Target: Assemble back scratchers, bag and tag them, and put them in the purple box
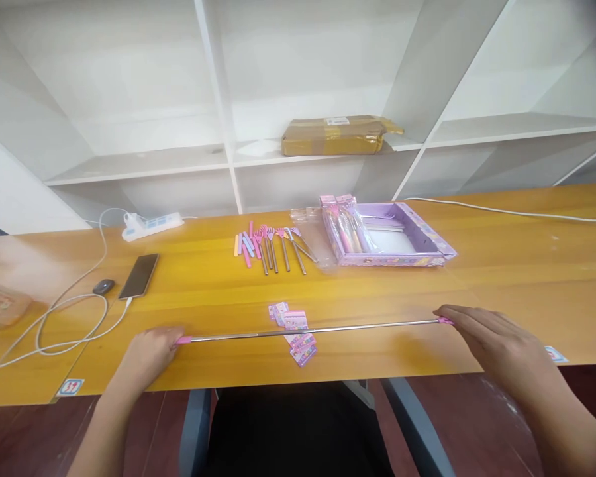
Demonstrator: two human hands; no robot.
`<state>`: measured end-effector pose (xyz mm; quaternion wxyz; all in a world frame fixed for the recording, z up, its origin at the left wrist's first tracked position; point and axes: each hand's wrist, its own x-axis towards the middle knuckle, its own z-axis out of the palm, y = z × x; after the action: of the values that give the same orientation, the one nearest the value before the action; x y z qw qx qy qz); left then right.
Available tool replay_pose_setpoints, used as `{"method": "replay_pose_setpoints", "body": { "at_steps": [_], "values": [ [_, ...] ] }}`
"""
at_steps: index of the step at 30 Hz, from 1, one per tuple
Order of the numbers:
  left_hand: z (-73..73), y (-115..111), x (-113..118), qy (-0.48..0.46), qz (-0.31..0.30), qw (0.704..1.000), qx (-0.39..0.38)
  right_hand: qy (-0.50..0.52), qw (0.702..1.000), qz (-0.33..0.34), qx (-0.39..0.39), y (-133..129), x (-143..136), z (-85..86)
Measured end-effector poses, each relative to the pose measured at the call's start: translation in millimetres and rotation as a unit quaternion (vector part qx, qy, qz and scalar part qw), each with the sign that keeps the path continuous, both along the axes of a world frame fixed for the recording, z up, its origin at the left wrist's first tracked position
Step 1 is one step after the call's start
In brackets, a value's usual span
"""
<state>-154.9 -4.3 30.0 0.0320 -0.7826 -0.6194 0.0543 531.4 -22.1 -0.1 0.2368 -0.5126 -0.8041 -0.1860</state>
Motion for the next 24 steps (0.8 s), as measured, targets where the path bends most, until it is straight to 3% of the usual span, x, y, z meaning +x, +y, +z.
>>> {"method": "replay_pose_setpoints", "body": {
  "at_steps": [6, 12, 18, 24],
  "values": [
    [-0.4, 2, -9, 0.004, -0.023, 0.999, 0.034, -0.035, 0.996, -0.077, 0.022, -2, -6, 6.4],
    [-5.0, -1, -3, -0.015, -0.025, 0.999, 0.046, -0.022, 0.988, -0.147, 0.027, -5, -15, 10.0],
    [0.5, -2, 5, -0.020, -0.027, 0.998, 0.058, 0.027, 0.956, -0.291, 0.001, 4, -24, 13.6],
    [7.4, -8, 17, 0.021, -0.009, 0.998, 0.055, 0.026, 0.957, -0.290, -0.015, 17, -19, 6.3]
  ]
}}
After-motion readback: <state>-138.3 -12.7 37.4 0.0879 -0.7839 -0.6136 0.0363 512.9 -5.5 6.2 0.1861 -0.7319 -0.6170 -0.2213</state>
